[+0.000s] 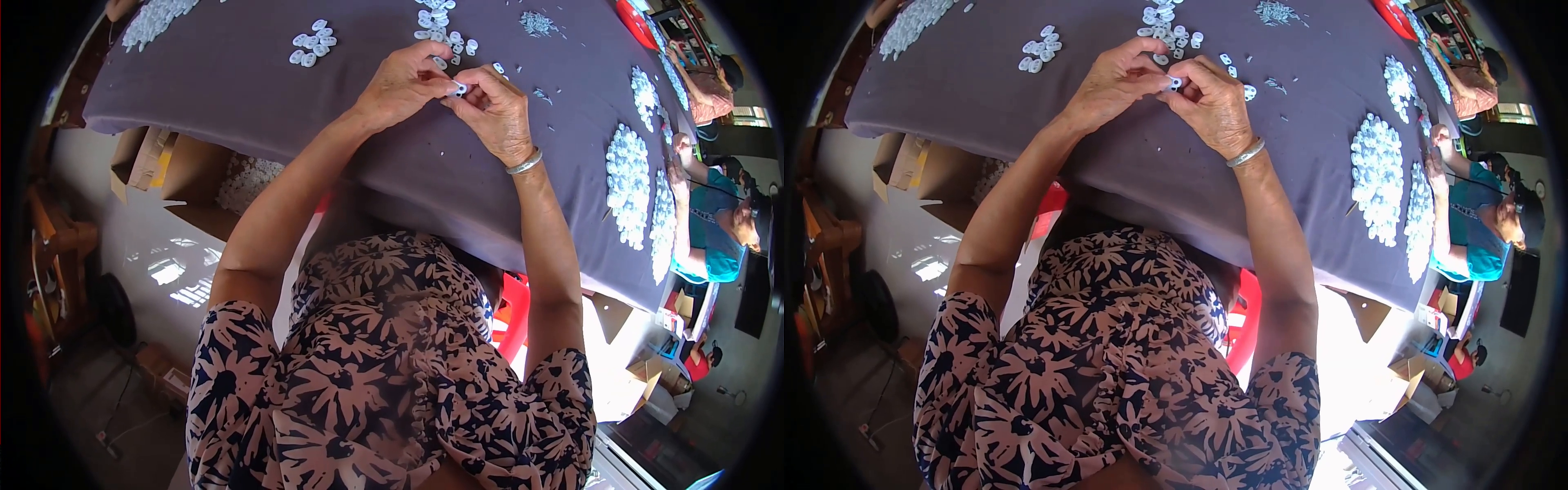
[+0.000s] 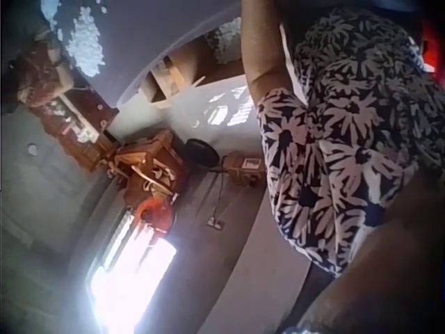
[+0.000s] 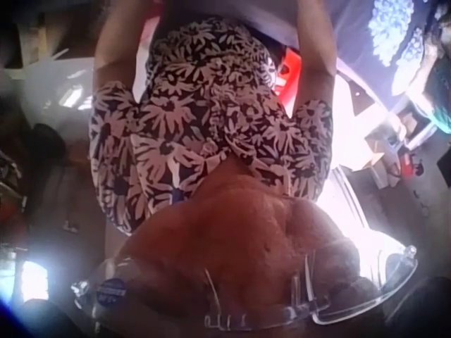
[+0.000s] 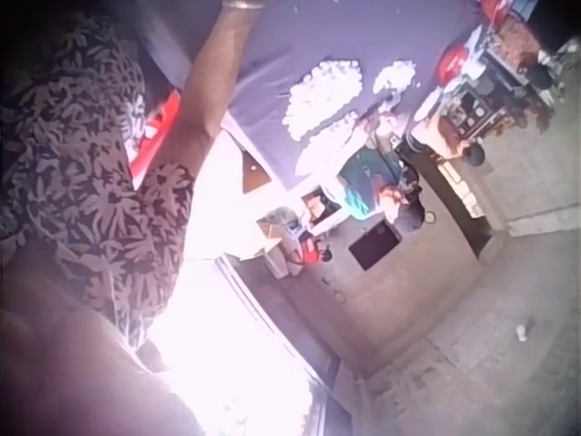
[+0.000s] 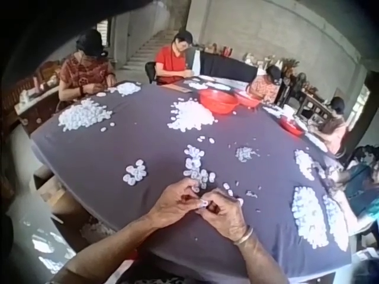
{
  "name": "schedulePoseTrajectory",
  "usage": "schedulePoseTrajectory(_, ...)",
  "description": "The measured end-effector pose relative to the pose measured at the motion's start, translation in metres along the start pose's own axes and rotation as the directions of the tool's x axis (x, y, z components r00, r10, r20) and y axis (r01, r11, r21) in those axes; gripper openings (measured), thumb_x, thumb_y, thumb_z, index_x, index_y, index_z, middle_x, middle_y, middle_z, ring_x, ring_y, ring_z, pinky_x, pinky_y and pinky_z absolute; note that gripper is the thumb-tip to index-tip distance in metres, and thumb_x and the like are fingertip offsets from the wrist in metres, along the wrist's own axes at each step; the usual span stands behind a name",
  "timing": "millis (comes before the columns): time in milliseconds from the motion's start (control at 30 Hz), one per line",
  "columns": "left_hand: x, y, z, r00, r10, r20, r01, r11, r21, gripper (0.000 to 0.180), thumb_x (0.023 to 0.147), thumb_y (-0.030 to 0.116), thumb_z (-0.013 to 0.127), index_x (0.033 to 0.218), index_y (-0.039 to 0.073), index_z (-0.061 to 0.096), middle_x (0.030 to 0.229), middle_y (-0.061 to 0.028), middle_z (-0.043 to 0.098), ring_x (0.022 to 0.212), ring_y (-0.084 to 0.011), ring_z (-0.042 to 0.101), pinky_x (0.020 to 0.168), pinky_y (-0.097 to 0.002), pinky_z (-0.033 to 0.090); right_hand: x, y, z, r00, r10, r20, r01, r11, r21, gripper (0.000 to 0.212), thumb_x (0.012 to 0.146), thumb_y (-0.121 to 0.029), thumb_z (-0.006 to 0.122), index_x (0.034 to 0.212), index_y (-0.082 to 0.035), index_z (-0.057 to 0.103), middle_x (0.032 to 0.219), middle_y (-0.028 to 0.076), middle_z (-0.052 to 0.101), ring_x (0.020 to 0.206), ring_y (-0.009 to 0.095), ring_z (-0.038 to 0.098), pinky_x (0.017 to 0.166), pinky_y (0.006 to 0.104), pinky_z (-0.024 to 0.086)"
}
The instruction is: The person assembles small fasteners by hand, picking up plastic pieces and metal pins from the table and inserting the pins into the plastic pieces.
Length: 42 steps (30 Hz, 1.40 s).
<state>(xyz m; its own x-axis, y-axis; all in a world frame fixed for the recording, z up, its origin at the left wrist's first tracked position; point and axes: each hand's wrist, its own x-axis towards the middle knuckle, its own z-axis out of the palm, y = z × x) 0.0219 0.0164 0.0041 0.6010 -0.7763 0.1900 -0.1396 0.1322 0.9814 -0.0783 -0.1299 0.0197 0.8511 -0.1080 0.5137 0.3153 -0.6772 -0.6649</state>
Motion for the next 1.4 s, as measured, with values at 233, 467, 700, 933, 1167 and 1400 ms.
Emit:
schedulePoseTrajectory(233,0.002,-0.002,0.008,0.998,0.006,-0.068,-0.005,1.0,0.013,0.039,0.086,0.002,0.061,0.121,0.005,0.046,0.085,-0.0059,0.063,0.076,-0.0096,0.058,0.065,-0.0225,0.047,0.002,-0.005,-0.004,0.997,-0.075,0.028,0.08,0.971,-0.223,0.03,0.067,-0.002,0.076,0.092,-0.004,0.061,0.076,0.001,0.056,0.053,0.007,0.053,0.05,0.022,0.047)
schedulePoseTrajectory(467,0.001,0.007,0.0,0.999,-0.011,0.044,0.009,0.999,0.052,0.042,0.086,0.005,0.062,0.124,0.005,0.045,0.083,-0.0052,0.063,0.078,-0.0095,0.057,0.069,-0.023,0.046,0.003,-0.001,-0.01,0.953,-0.232,0.196,0.295,0.857,-0.423,0.026,0.075,-0.021,0.071,0.09,-0.005,0.056,0.081,0.008,0.058,0.073,0.025,0.062,0.061,0.0347,0.053)
schedulePoseTrajectory(700,0.0,0.016,-0.007,0.99,-0.083,0.113,0.092,0.993,-0.075,0.039,0.084,0.008,0.065,0.121,0.005,0.051,0.08,-0.0031,0.062,0.073,-0.0091,0.056,0.067,-0.024,0.045,0.0,-0.003,-0.009,0.946,-0.172,0.274,0.296,0.803,-0.518,0.027,0.081,-0.025,0.067,0.084,-0.005,0.049,0.077,0.008,0.056,0.075,0.025,0.062,0.061,0.0343,0.053)
schedulePoseTrajectory(933,0.0,0.019,-0.01,0.974,-0.161,0.159,0.182,0.975,-0.127,0.039,0.081,0.01,0.067,0.118,0.005,0.055,0.079,-0.0022,0.062,0.073,-0.0107,0.056,0.067,-0.0249,0.045,-0.003,-0.006,-0.006,0.945,-0.193,0.264,0.301,0.829,-0.472,0.027,0.085,-0.022,0.064,0.08,-0.003,0.046,0.068,0.012,0.059,0.067,0.028,0.063,0.057,0.0365,0.052)
schedulePoseTrajectory(1167,-0.003,0.021,-0.011,0.958,-0.21,0.195,0.235,0.964,-0.12,0.038,0.083,0.012,0.066,0.119,0.006,0.055,0.084,-0.0027,0.061,0.078,-0.0113,0.056,0.069,-0.0252,0.046,-0.01,-0.009,-0.004,0.955,-0.184,0.233,0.262,0.889,-0.375,0.024,0.086,-0.017,0.063,0.08,-0.002,0.046,0.065,0.017,0.055,0.064,0.035,0.06,0.054,0.0405,0.049)
schedulePoseTrajectory(1400,-0.003,0.018,-0.012,0.953,-0.228,0.198,0.259,0.955,-0.147,0.039,0.084,0.01,0.064,0.121,0.006,0.053,0.083,-0.0021,0.06,0.075,-0.0095,0.054,0.068,-0.0237,0.045,-0.01,-0.004,0.0,0.949,-0.22,0.225,0.295,0.871,-0.393,0.025,0.085,-0.019,0.064,0.078,-0.003,0.046,0.064,0.016,0.056,0.064,0.034,0.061,0.054,0.04,0.05)
